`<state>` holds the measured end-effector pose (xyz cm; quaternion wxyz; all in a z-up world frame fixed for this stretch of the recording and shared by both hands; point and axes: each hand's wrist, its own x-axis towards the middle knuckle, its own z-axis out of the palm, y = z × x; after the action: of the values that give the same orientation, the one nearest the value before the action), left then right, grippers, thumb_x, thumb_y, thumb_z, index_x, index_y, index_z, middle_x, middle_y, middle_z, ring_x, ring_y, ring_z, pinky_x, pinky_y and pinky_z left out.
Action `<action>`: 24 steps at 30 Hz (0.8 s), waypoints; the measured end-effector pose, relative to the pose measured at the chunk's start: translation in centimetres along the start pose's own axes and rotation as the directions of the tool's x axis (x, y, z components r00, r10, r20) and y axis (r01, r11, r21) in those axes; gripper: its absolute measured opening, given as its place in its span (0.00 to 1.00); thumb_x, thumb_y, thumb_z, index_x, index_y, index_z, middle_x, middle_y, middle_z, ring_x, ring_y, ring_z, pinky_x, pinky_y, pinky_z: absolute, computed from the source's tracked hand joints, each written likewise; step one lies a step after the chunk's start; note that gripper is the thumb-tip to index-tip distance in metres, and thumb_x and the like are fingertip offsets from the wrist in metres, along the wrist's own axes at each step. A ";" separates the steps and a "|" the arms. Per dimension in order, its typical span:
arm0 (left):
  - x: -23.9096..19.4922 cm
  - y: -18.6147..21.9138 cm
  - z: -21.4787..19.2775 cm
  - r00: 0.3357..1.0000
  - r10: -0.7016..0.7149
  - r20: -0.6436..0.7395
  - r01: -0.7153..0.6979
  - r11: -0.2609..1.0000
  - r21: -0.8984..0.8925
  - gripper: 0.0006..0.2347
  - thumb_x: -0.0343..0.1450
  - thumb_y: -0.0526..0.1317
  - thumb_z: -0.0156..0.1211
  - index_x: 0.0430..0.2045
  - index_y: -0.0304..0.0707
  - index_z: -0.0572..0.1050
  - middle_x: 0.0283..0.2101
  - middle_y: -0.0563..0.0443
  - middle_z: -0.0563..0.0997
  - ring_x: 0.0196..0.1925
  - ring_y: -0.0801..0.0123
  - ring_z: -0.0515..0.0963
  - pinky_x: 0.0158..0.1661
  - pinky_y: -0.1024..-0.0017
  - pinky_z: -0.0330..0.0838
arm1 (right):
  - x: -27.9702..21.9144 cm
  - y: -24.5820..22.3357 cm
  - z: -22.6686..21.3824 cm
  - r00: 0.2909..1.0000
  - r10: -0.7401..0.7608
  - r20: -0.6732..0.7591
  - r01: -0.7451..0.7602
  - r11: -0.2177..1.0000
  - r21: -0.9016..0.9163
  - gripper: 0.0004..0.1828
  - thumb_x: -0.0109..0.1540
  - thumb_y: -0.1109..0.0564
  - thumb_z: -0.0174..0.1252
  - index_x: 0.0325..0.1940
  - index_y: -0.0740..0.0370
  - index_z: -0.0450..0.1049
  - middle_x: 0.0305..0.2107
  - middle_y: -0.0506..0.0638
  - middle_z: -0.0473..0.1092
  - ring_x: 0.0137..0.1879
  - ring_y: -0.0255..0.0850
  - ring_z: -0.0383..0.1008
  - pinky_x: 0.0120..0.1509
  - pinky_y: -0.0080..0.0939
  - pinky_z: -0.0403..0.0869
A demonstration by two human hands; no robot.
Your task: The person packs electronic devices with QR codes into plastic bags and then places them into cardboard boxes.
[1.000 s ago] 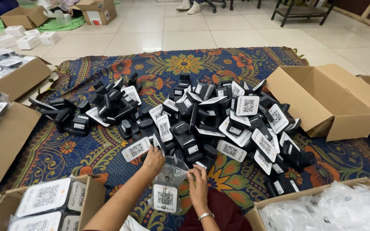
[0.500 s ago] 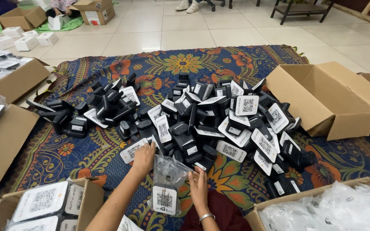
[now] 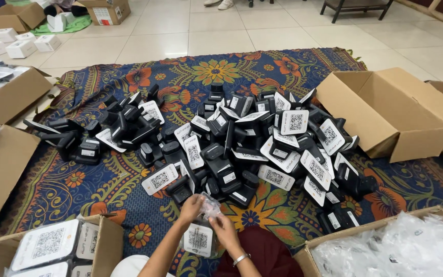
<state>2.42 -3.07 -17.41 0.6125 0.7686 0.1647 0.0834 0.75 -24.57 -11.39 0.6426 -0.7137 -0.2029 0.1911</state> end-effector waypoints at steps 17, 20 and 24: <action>-13.2 18.2 0.0 0.906 0.246 0.344 -0.421 0.589 0.689 0.20 0.75 0.47 0.57 0.53 0.28 0.69 0.50 0.33 0.75 0.53 0.42 0.76 0.53 0.54 0.69 | 1.0 5.5 -0.6 0.986 0.076 -0.146 -0.069 0.996 0.053 0.12 0.58 0.63 0.63 0.46 0.62 0.75 0.36 0.48 0.80 0.42 0.33 0.80 0.45 0.34 0.77; -15.2 19.4 -0.9 0.791 0.240 0.562 -0.604 0.450 0.658 0.25 0.73 0.53 0.60 0.53 0.28 0.69 0.50 0.35 0.74 0.55 0.43 0.74 0.58 0.52 0.64 | 1.3 6.9 -0.5 0.977 0.184 -0.112 -0.183 0.983 0.017 0.11 0.63 0.56 0.61 0.44 0.65 0.76 0.34 0.49 0.79 0.39 0.33 0.76 0.43 0.35 0.75; -15.4 16.9 -1.1 0.751 0.192 0.632 -0.658 0.298 0.691 0.28 0.66 0.56 0.66 0.48 0.30 0.70 0.47 0.38 0.76 0.54 0.46 0.75 0.58 0.52 0.64 | 1.4 7.9 -0.6 0.978 0.207 -0.007 -0.202 0.960 0.196 0.28 0.69 0.38 0.51 0.45 0.65 0.81 0.35 0.50 0.79 0.40 0.33 0.75 0.45 0.34 0.73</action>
<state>-9.74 -10.80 0.34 0.0846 0.9805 -0.1755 -0.0244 2.60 -25.06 -19.22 0.6887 -0.6674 -0.0995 0.2654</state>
